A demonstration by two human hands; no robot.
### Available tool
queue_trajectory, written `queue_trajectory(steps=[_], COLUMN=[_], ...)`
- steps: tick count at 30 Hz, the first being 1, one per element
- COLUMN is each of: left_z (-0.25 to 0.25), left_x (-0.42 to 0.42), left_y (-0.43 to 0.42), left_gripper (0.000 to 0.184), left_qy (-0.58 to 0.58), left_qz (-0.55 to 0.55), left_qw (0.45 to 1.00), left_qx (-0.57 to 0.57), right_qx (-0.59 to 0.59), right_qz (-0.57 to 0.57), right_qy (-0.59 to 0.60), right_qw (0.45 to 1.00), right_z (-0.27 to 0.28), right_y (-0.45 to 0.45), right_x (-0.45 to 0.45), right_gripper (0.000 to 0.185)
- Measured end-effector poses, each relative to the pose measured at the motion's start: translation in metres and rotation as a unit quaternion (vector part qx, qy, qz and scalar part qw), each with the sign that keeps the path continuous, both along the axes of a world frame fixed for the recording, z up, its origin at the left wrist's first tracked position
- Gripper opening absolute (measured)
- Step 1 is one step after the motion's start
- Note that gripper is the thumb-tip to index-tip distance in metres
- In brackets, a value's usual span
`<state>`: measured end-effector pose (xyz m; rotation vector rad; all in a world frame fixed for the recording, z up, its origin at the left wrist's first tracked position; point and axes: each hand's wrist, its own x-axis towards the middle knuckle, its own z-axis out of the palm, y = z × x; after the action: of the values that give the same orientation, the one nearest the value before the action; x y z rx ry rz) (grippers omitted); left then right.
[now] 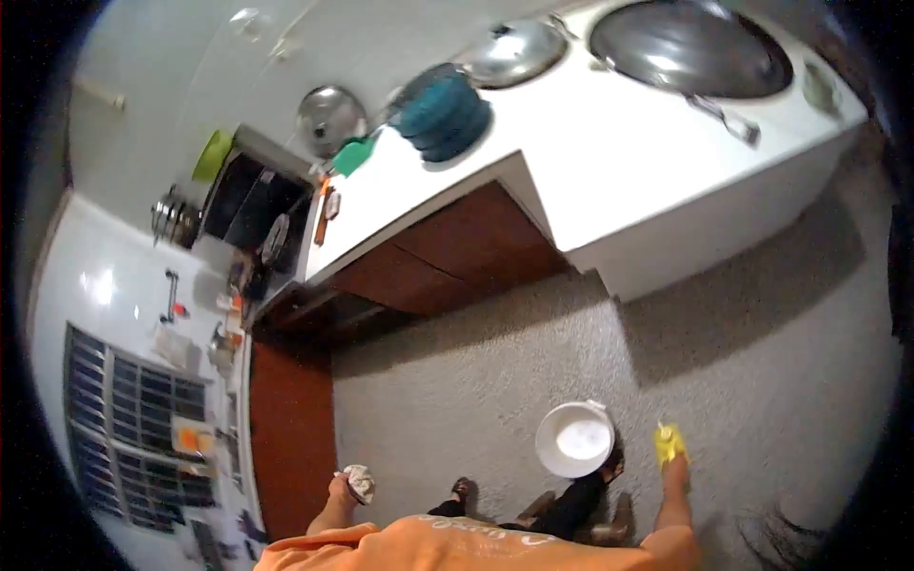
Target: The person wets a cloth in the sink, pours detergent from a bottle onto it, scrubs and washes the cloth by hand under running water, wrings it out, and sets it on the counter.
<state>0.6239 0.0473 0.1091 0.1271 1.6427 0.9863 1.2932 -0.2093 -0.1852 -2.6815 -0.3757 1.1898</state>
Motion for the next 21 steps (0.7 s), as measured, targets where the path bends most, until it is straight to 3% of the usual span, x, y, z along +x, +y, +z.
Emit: queue_trajectory(steps=[1,4,5,7,10,12,13,14,16,18,19,20,21], left_z=[-0.007,-0.054,-0.059,-0.08,-0.128,-0.149,-0.116,-0.075,-0.081,-0.083,-0.071,-0.04,-0.017], left_x=[0.006,-0.04,-0.038,-0.055,-0.086,-0.096,-0.084,-0.079,-0.104,-0.132,-0.142,-0.148,-0.156], left_y=[0.001,0.001,0.004,0.011,0.036,0.06,0.07,0.079,0.103,0.13,0.148,0.169,0.181], left_gripper=[0.034,0.033,0.031,0.03,0.033,0.024,0.02,0.018,0.025,0.025,0.029,0.033,0.038], left_qy=[0.073,-0.068,-0.073,-0.076,-0.035,-0.134,0.033,0.202,0.125,0.157,-0.117,-0.374,-0.394], left_qz=[0.03,0.026,0.038,0.019,-0.014,0.132,-0.051,-0.226,-0.201,-0.224,0.003,0.23,0.222], left_qw=[0.997,0.997,0.996,0.995,0.999,0.982,0.993,0.941,0.948,0.929,0.972,0.889,0.879], left_qx=[-0.004,0.023,0.036,0.053,0.012,0.036,0.099,0.151,0.215,0.25,0.204,0.128,0.151], right_qx=[-0.041,0.083,0.133,0.174,0.156,0.153,0.19,0.219,0.192,0.199,0.128,0.149,0.16], right_qz=[-0.017,-0.074,-0.001,0.082,-0.006,-0.066,-0.006,0.054,0.092,0.128,0.121,0.182,0.236], right_qy=[-0.042,0.01,-0.021,-0.071,-0.099,-0.121,-0.188,-0.261,-0.198,-0.196,-0.184,-0.218,-0.25], right_qw=[0.998,0.994,0.991,0.979,0.983,0.979,0.964,0.939,0.957,0.952,0.967,0.947,0.925], right_z=[0.025,0.021,0.026,0.062,0.138,0.202,0.223,0.244,0.233,0.29,0.331,0.372,0.408], right_y=[0.0,-0.034,-0.049,-0.046,-0.016,0.021,0.034,0.047,0.057,0.118,0.161,0.198,0.231], right_x=[-0.008,-0.022,-0.029,-0.036,-0.081,-0.13,-0.149,-0.167,-0.134,-0.151,-0.172,-0.201,-0.227], right_gripper=[0.034,0.036,0.036,0.037,0.04,0.042,0.041,0.04,0.038,0.037,0.037,0.037,0.037])
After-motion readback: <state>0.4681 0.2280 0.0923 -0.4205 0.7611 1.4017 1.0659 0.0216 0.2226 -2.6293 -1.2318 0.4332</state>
